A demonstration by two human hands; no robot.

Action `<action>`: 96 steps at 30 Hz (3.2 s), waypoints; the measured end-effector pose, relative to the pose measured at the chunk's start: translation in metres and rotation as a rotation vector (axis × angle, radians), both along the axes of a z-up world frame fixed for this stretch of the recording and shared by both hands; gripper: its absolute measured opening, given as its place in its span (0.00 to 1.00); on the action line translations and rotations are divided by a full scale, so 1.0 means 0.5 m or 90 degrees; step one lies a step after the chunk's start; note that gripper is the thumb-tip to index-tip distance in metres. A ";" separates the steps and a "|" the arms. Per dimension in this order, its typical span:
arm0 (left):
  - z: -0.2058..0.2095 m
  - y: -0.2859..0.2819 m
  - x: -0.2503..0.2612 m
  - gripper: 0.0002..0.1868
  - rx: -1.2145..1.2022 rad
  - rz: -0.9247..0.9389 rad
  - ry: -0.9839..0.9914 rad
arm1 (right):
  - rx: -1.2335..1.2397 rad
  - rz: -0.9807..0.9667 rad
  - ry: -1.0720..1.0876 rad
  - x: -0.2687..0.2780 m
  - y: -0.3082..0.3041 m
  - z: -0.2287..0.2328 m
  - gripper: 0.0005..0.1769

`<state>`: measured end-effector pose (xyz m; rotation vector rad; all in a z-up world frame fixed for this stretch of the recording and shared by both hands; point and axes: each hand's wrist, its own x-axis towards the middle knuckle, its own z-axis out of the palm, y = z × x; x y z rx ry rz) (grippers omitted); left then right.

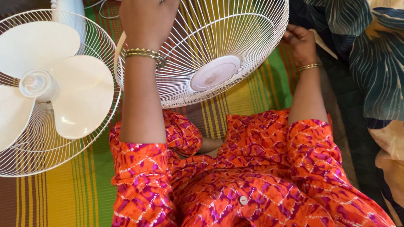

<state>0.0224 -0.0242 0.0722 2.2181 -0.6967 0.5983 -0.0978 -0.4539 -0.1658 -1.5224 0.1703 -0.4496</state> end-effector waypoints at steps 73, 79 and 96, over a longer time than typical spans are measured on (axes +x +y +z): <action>0.033 0.013 -0.137 0.18 0.110 -0.023 -0.068 | 0.120 0.056 -0.172 -0.035 0.125 0.102 0.27; 0.098 -0.110 -0.108 0.29 0.203 -0.022 -0.034 | 0.173 0.071 -0.154 -0.046 0.102 0.088 0.25; 0.063 -0.090 -0.045 0.24 0.120 0.022 -0.117 | 0.104 0.160 0.031 -0.029 -0.013 -0.086 0.13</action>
